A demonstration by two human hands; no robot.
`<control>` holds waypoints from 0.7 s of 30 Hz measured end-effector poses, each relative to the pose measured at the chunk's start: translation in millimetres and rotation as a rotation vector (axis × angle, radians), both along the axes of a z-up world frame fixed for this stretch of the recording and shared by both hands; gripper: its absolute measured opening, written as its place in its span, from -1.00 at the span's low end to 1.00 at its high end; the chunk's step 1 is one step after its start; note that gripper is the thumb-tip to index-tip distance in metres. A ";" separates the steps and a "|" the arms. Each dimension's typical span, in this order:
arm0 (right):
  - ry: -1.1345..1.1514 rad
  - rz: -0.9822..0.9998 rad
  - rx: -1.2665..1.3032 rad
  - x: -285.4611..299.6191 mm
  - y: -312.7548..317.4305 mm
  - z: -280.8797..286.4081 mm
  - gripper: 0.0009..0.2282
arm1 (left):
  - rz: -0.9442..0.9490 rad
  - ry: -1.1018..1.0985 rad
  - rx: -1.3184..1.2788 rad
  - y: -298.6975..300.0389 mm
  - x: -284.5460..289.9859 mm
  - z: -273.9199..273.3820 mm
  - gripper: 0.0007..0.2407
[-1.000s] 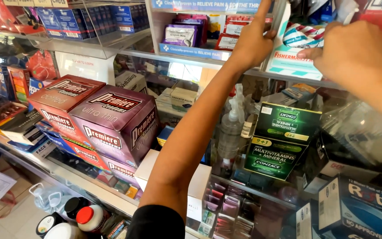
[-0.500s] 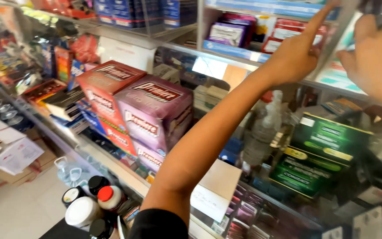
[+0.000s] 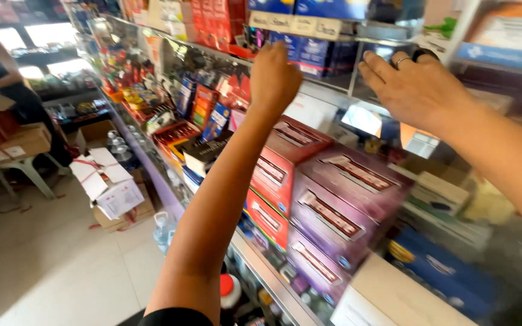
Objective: Organize and stock various items such as tea boxes, medicines, and consumer goods onto retail shelves.
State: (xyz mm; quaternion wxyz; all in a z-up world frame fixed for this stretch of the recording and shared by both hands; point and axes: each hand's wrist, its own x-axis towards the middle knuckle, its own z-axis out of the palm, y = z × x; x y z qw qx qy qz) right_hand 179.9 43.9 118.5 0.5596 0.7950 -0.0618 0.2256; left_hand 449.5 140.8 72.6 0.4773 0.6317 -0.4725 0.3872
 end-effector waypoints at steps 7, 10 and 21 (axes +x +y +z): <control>0.193 -0.113 -0.115 69.0 -35.0 18.1 -0.43 | -0.137 0.563 0.016 -56.7 200.8 -58.0 -0.31; 0.261 -0.150 -0.124 88.6 -46.8 19.9 -0.62 | -0.363 0.766 0.026 -88.0 225.5 -67.9 -0.19; 0.297 -0.107 -0.251 83.0 -47.4 23.2 -0.70 | -0.752 1.106 0.335 -108.3 185.0 -48.7 -0.36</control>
